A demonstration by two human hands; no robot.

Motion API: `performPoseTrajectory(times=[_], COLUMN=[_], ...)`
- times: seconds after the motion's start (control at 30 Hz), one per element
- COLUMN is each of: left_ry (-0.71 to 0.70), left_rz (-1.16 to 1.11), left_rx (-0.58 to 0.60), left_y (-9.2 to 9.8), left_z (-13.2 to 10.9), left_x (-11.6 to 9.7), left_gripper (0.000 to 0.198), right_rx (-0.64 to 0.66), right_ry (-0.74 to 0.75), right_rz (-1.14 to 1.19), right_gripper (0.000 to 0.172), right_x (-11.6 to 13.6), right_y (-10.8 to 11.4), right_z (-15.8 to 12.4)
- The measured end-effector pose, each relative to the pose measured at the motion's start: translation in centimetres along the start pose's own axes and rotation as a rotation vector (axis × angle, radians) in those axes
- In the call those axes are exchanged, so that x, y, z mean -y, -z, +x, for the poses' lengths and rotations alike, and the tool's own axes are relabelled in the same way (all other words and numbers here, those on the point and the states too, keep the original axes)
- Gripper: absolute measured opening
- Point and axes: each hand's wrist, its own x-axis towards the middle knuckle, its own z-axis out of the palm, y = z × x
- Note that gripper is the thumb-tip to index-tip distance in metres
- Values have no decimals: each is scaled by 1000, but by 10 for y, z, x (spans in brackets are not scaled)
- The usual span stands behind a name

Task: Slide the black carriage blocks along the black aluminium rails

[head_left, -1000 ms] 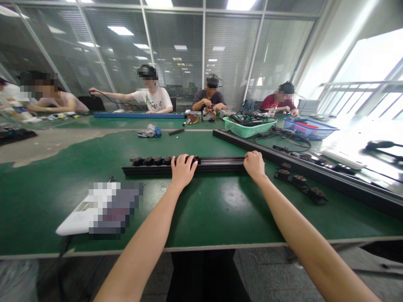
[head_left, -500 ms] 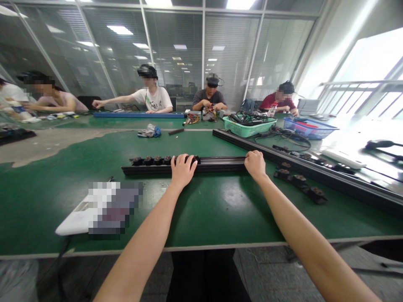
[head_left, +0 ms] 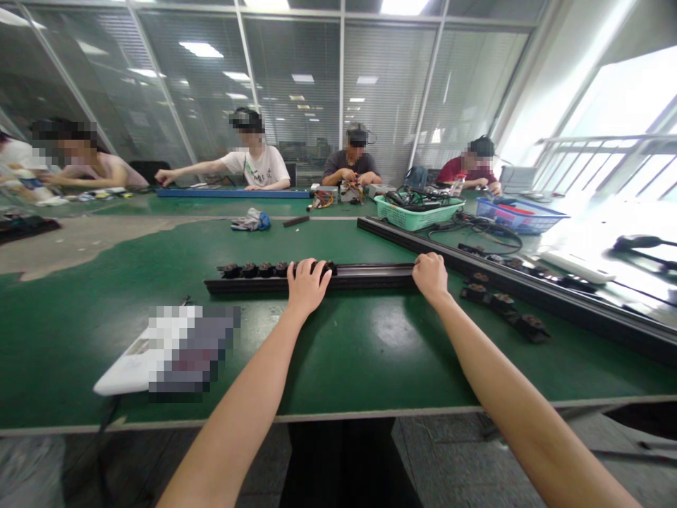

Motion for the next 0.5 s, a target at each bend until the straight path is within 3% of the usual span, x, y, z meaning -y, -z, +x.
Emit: performPoseTrajectory(times=[0.5], left_ry=[3], left_rz=[-1], left_rx=[13], left_y=[1], left_z=[0], left_x=[0], left_gripper=[45], right_rx=[1], right_ry=[-15], right_rz=[-5], right_gripper=[40], right_x=[-2], right_y=[-1], right_z=[2])
